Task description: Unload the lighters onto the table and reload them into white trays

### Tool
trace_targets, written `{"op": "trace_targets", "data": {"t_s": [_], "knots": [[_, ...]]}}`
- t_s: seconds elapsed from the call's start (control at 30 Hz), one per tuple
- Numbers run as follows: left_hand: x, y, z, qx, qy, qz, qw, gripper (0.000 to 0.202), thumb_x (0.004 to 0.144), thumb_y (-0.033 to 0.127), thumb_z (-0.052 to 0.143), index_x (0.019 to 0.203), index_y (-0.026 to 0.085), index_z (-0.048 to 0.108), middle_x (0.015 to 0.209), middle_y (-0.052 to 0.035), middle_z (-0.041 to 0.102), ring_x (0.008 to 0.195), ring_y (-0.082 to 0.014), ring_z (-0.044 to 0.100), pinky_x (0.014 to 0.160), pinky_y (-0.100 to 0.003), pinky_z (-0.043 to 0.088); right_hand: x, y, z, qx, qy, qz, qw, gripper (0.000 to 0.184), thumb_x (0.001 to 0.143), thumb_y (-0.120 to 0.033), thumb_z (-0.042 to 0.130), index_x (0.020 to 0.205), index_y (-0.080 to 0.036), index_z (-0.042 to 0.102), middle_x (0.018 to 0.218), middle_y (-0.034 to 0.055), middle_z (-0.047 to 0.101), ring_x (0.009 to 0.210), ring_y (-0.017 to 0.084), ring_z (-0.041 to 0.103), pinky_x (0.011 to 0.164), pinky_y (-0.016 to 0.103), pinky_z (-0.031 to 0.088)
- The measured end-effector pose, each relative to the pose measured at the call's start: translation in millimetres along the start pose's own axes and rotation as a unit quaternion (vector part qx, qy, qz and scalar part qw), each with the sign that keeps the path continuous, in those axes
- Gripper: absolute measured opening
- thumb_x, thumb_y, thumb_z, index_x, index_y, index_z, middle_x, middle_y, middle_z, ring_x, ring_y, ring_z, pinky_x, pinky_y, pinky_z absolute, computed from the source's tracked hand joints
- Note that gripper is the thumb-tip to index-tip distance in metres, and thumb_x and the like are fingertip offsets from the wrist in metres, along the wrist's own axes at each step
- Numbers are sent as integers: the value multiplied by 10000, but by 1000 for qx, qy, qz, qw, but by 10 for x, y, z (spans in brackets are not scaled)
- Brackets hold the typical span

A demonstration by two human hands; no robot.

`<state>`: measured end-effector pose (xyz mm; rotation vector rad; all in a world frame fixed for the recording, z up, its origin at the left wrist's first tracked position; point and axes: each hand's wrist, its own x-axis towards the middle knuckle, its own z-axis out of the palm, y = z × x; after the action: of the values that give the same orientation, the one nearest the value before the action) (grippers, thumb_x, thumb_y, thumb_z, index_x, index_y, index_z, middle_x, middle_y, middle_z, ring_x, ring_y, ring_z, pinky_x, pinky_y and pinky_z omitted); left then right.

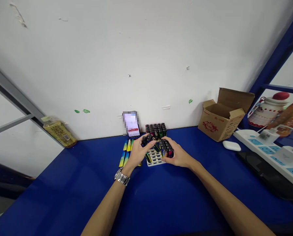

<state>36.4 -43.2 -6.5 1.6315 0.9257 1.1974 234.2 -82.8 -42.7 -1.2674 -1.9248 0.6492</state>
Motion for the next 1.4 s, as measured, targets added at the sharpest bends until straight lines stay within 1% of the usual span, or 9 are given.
{"op": "trace_targets", "data": {"t_s": [0.17,0.33,0.53,0.67,0.83,0.93,1.03,1.17,1.4], "knots": [[58,-40,-96,-254,104,-102,956,376,658,379,795,868,97,663,628,24,575,502,-43,455,477,-158,390,-17,-18,-34,-5,5,13,1000,767,669,-246,700,1353,-242,354,1269,101,526,1166,277,509,983,439,404],[45,31,-300,-393,157,-180,888,249,718,305,761,749,100,625,494,56,484,416,-30,428,423,-138,396,-23,5,-73,-31,27,10,999,728,670,-236,669,1332,-226,366,1304,109,514,1201,277,496,1012,438,387],[-85,19,-528,-411,195,-273,848,127,829,225,612,842,100,631,553,14,582,401,-62,507,419,-168,465,13,132,-228,-22,41,44,998,703,659,-230,653,1311,-213,392,1116,74,625,984,245,621,902,404,470],[-127,-11,-608,-378,226,-296,848,137,800,174,585,895,94,644,732,-74,698,615,-172,680,570,-276,579,-15,184,-441,-34,52,69,996,841,663,-393,725,1392,-227,339,1296,118,548,1159,298,547,958,435,437],[-123,-22,-628,-392,220,-289,845,96,775,187,615,831,113,639,693,-62,697,599,-176,684,597,-288,593,251,-196,-608,-144,149,36,978,704,807,-527,582,1403,-235,346,1303,146,539,1205,341,483,961,488,404],[-120,-40,-626,-401,226,-291,838,56,768,172,634,790,122,623,659,-40,683,569,-160,673,593,-277,592,678,-490,-477,-292,21,-17,956,646,789,-520,602,1345,-233,443,1259,148,570,1187,388,463,957,538,367],[-130,-58,-627,-405,249,-291,831,52,785,160,626,751,132,597,643,-25,674,546,-144,664,589,-272,592,1117,-616,-207,-392,-88,-5,916,779,675,-506,720,1351,-230,451,1305,184,523,1184,422,450,923,551,375],[-151,-56,-635,-398,245,-290,835,58,789,168,628,757,129,601,666,-41,683,555,-151,668,596,-286,598,1442,-571,99,-433,-152,18,889,833,603,-495,782,1337,-257,469,1311,191,505,1191,419,452,906,553,383],[-170,-39,-647,-398,247,-291,834,68,765,172,650,745,130,600,686,-45,694,591,-159,683,632,-295,604,1455,-456,116,-442,-191,36,876,429,653,-419,740,1044,-277,637,1122,121,604,1013,342,570,791,479,429]]}}
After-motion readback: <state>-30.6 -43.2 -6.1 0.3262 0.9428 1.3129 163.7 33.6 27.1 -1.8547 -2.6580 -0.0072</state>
